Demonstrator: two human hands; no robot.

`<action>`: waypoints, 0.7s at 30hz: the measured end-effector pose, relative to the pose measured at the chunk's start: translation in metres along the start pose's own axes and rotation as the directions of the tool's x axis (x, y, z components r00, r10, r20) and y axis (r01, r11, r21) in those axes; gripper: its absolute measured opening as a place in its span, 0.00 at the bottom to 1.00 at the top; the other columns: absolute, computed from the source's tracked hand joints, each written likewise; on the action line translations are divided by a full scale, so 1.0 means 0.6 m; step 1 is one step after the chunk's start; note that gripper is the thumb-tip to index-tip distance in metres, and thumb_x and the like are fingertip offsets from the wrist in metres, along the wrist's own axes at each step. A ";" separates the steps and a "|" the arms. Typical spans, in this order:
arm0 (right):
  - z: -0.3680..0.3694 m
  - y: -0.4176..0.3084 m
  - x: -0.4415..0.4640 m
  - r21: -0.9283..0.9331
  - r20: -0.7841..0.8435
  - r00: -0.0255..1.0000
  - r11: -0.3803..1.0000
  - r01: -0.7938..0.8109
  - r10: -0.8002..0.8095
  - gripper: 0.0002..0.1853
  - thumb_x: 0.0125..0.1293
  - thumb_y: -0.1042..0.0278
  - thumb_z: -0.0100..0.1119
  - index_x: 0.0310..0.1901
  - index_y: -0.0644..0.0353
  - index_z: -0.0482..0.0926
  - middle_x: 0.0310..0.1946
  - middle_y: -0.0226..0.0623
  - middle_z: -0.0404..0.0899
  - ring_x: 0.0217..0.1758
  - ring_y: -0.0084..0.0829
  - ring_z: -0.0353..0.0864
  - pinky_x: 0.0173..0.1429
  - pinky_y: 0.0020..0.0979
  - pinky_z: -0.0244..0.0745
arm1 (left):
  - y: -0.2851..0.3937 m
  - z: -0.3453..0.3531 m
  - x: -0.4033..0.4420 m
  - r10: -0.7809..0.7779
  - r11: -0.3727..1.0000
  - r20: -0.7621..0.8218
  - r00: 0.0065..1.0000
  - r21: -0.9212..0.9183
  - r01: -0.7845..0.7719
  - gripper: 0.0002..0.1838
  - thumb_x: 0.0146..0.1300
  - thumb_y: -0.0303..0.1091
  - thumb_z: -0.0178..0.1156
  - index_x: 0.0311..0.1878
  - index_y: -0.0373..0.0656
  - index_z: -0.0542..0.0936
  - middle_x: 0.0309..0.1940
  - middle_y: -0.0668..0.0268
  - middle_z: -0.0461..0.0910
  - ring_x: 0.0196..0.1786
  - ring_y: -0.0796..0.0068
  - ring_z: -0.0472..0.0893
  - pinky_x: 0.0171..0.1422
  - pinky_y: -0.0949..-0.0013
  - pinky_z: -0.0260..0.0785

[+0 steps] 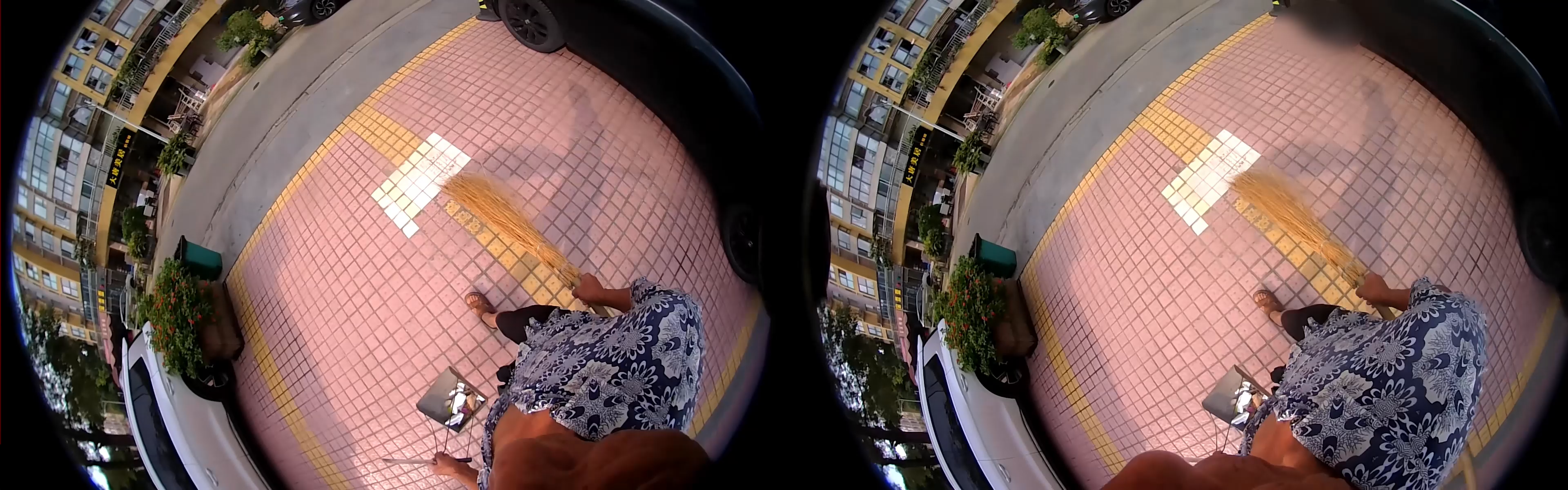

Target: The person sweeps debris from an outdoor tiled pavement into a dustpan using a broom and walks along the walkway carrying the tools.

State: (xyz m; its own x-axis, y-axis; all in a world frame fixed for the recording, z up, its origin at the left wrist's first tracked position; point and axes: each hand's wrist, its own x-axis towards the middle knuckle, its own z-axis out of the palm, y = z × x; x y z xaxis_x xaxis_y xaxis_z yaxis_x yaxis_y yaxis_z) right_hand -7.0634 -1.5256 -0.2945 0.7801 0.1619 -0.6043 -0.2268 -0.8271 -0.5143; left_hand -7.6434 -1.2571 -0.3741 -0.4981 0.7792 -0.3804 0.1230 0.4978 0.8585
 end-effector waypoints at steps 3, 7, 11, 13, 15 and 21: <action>0.069 -0.151 0.070 0.025 -0.032 0.994 0.994 0.105 -0.105 0.11 0.52 0.72 0.67 0.30 0.74 0.80 0.18 0.44 0.79 0.15 0.35 0.80 0.17 0.39 0.76 | 0.084 0.090 0.069 0.097 0.995 -0.015 0.995 0.017 -0.096 0.08 0.54 0.26 0.57 0.28 0.32 0.70 0.19 0.69 0.64 0.17 0.72 0.58 0.21 0.63 0.49; 0.165 -0.297 0.181 0.071 0.023 0.999 0.997 0.043 -0.045 0.10 0.53 0.72 0.66 0.33 0.70 0.79 0.16 0.40 0.75 0.13 0.32 0.76 0.16 0.39 0.74 | 0.204 0.200 0.157 0.115 0.988 -0.098 0.988 0.116 -0.104 0.09 0.53 0.27 0.58 0.29 0.31 0.71 0.19 0.67 0.65 0.18 0.72 0.60 0.21 0.62 0.51; 0.210 -0.489 0.256 0.182 0.151 0.980 0.978 0.101 -0.129 0.09 0.52 0.72 0.66 0.30 0.68 0.78 0.16 0.39 0.75 0.12 0.30 0.74 0.16 0.38 0.72 | 0.288 0.279 0.216 0.076 0.989 -0.098 0.992 0.133 -0.063 0.08 0.53 0.26 0.56 0.32 0.28 0.72 0.21 0.65 0.67 0.22 0.71 0.63 0.24 0.62 0.53; 0.226 -0.573 0.321 0.270 0.192 0.967 0.956 0.115 -0.170 0.07 0.52 0.71 0.65 0.29 0.65 0.78 0.14 0.34 0.71 0.11 0.29 0.72 0.15 0.36 0.70 | 0.322 0.359 0.231 0.092 0.995 -0.082 0.992 0.058 -0.087 0.07 0.53 0.25 0.56 0.28 0.33 0.69 0.21 0.68 0.66 0.23 0.74 0.63 0.24 0.63 0.53; 0.246 -0.619 0.397 0.303 0.226 0.953 0.944 0.129 -0.203 0.07 0.53 0.72 0.65 0.29 0.65 0.77 0.13 0.32 0.69 0.11 0.28 0.70 0.14 0.36 0.69 | 0.317 0.417 0.298 0.109 0.993 -0.093 0.990 0.063 -0.103 0.07 0.53 0.26 0.57 0.28 0.34 0.70 0.19 0.69 0.65 0.21 0.74 0.63 0.23 0.62 0.54; 0.292 -0.822 0.502 0.176 0.220 0.956 0.972 0.158 -0.195 0.08 0.53 0.73 0.62 0.35 0.63 0.75 0.15 0.31 0.68 0.11 0.27 0.69 0.13 0.35 0.67 | 0.488 0.613 0.360 0.144 0.973 -0.162 0.976 0.200 -0.111 0.08 0.52 0.26 0.57 0.27 0.33 0.70 0.20 0.68 0.68 0.22 0.74 0.64 0.25 0.62 0.55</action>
State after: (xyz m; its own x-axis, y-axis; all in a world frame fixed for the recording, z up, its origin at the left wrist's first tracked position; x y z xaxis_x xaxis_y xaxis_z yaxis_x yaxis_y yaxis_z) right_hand -6.8186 -0.9749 -0.3295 0.6618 0.4342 -0.6111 -0.2001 -0.6833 -0.7022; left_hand -7.3990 -0.8029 -0.3311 -0.6071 0.7711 -0.1919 0.3468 0.4744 0.8091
